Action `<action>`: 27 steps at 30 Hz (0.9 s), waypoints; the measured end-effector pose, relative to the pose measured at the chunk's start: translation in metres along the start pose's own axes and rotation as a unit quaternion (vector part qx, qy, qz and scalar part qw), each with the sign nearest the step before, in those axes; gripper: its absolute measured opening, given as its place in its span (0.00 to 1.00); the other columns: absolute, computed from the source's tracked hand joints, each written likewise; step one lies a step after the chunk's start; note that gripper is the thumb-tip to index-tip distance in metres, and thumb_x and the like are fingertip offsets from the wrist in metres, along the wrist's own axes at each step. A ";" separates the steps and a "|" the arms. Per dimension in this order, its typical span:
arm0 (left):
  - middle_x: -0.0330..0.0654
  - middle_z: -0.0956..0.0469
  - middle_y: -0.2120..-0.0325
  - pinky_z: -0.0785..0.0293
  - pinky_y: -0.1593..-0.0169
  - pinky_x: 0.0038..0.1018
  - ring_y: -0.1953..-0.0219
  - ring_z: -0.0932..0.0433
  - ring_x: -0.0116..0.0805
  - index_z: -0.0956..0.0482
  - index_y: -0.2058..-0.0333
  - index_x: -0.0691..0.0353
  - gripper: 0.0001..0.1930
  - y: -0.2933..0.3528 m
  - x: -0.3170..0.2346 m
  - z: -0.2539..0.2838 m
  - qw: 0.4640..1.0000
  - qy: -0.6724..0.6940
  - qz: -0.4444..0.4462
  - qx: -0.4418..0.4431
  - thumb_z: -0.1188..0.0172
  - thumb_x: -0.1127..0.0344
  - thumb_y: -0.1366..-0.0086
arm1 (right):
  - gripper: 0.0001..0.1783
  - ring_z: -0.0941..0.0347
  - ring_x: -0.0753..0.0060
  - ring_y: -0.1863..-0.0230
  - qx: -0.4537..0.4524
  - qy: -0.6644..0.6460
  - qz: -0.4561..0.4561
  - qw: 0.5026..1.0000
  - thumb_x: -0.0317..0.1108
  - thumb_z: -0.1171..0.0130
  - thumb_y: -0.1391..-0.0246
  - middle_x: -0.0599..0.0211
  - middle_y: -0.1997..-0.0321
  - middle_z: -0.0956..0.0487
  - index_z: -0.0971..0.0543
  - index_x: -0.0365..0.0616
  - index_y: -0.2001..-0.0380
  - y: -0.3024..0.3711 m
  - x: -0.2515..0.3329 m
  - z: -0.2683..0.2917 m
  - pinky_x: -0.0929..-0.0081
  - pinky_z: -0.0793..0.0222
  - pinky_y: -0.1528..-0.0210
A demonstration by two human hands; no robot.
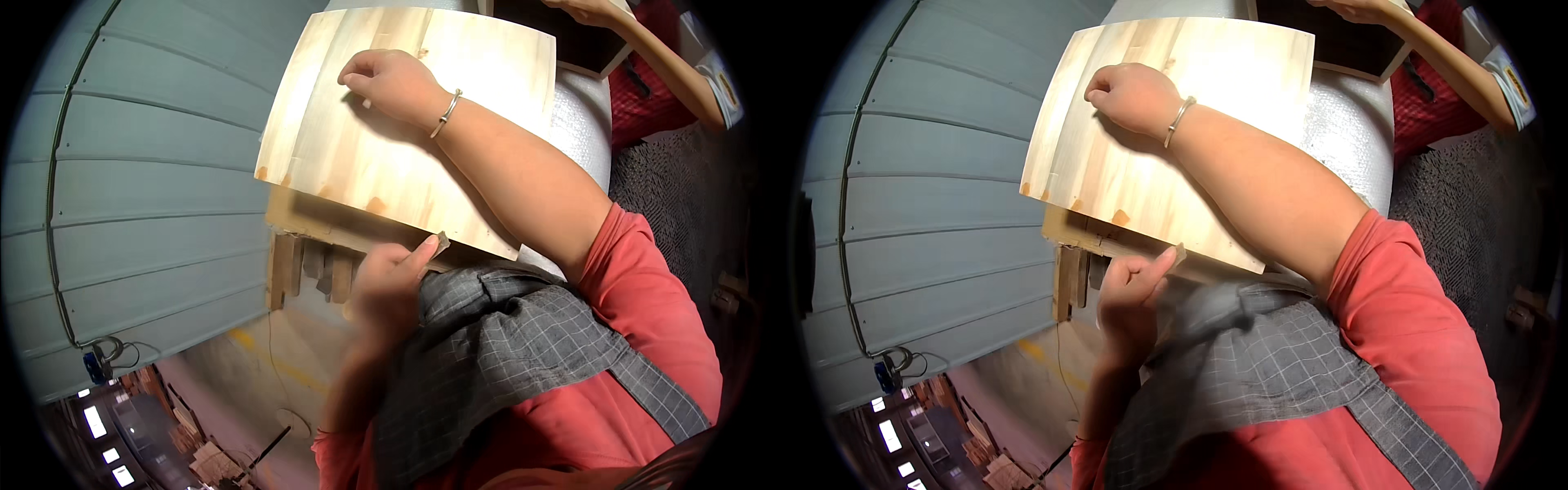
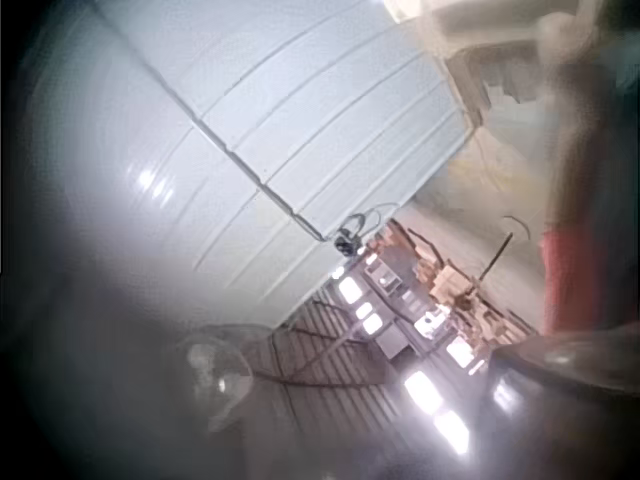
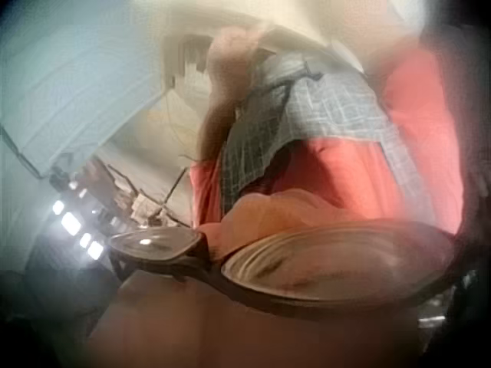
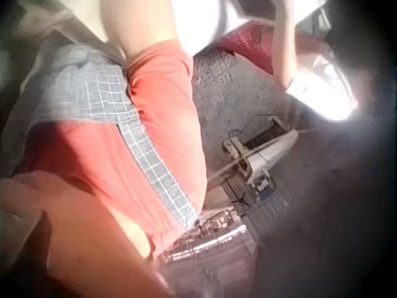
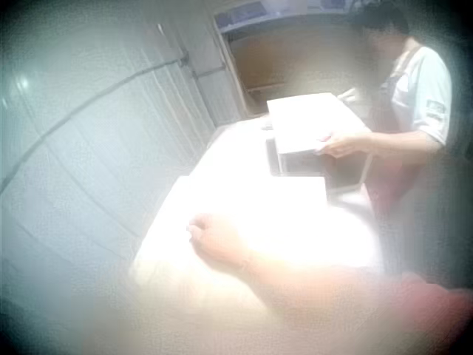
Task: The person assembles a wooden box by hand, fitting pre-cut panels together and rubbing the edges to smooth them. Another person in the background performs similar assembly tasks on a separate box.
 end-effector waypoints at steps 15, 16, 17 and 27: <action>0.41 0.27 0.71 0.28 0.64 0.28 0.69 0.27 0.37 0.16 0.51 0.52 0.21 -0.005 -0.018 -0.011 0.997 -0.067 -0.033 -0.024 0.38 0.80 0.42 | 0.14 0.23 0.73 0.69 -0.003 -0.088 0.006 0.996 0.39 0.43 0.40 0.66 0.66 0.17 0.17 0.41 0.60 0.006 -0.002 0.010 0.73 0.26 0.62; 0.41 0.27 0.71 0.28 0.65 0.28 0.70 0.27 0.38 0.16 0.51 0.52 0.21 -0.006 -0.021 -0.016 0.996 -0.085 -0.033 -0.023 0.38 0.80 0.42 | 0.14 0.23 0.74 0.68 0.004 -0.099 -0.005 0.995 0.39 0.43 0.40 0.66 0.65 0.17 0.17 0.41 0.60 0.006 -0.003 0.010 0.73 0.26 0.61; 0.41 0.27 0.71 0.28 0.65 0.29 0.70 0.27 0.38 0.16 0.51 0.52 0.21 -0.005 -0.024 -0.019 0.994 -0.103 -0.034 -0.021 0.39 0.80 0.42 | 0.13 0.24 0.74 0.67 0.011 -0.111 -0.015 0.994 0.38 0.43 0.40 0.66 0.65 0.17 0.17 0.41 0.60 0.005 -0.005 0.009 0.73 0.26 0.61; 0.40 0.26 0.69 0.27 0.65 0.33 0.68 0.25 0.40 0.16 0.51 0.44 0.22 -0.002 -0.020 -0.018 0.994 -0.104 -0.030 -0.034 0.39 0.77 0.42 | 0.25 0.37 0.61 0.31 0.220 0.316 0.222 0.896 0.45 0.45 0.38 0.63 0.30 0.34 0.25 0.51 0.39 0.053 0.008 0.014 0.62 0.41 0.30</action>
Point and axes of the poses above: each hand's wrist, its own y-axis away from the middle knuckle, its own z-axis out of the back of the hand, x = y × z, the point moved 7 cm from there along -y, towards the middle knuckle
